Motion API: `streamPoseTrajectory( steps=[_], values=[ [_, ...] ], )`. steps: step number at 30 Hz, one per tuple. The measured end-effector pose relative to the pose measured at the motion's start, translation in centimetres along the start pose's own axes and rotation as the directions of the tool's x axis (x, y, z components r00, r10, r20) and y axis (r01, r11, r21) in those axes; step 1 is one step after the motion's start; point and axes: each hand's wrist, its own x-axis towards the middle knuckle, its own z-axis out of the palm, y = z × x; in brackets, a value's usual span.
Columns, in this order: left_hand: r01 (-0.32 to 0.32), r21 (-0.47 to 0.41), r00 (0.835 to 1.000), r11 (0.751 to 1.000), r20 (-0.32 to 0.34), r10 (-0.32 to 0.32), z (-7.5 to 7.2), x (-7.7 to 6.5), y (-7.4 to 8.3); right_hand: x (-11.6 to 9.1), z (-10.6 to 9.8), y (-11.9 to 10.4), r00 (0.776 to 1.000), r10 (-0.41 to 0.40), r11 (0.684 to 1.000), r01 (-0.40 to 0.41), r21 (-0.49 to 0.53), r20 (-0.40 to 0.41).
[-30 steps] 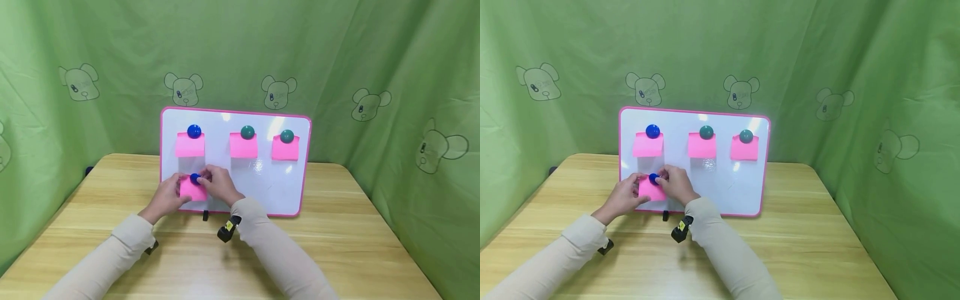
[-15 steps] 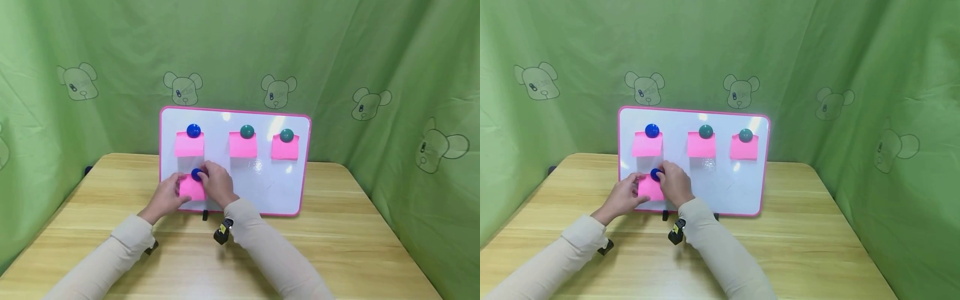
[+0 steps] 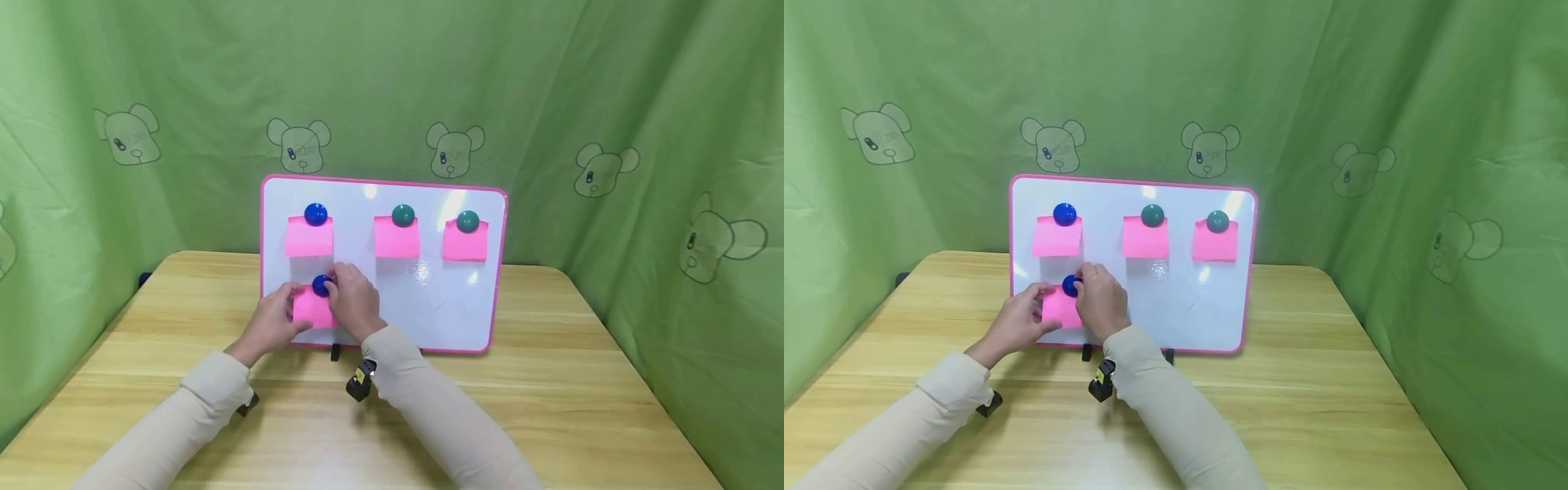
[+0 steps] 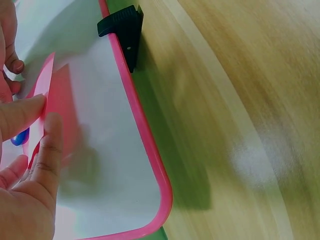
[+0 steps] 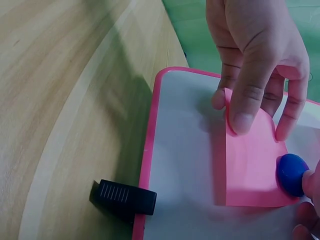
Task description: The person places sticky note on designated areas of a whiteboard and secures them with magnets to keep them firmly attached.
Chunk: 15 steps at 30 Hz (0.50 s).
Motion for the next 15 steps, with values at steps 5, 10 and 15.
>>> streamPoseTrajectory(
  steps=[5,10,15],
  values=[
    [0.010,0.005,1.000,1.000,0.010,-0.010,-0.3,0.0,0.2,0.1,0.0,0.0,1.000,0.003,1.000,-0.003,0.020,0.016],
    [0.049,0.003,0.999,0.999,0.010,-0.049,-0.4,-0.4,0.7,-0.3,-0.5,0.7,1.000,-0.002,1.000,0.002,0.031,0.017],
    [0.134,0.000,0.989,0.991,-0.060,-0.134,-0.6,-1.6,1.6,-1.5,-1.8,2.1,1.000,-0.011,1.000,0.011,0.015,0.003]
  ],
)
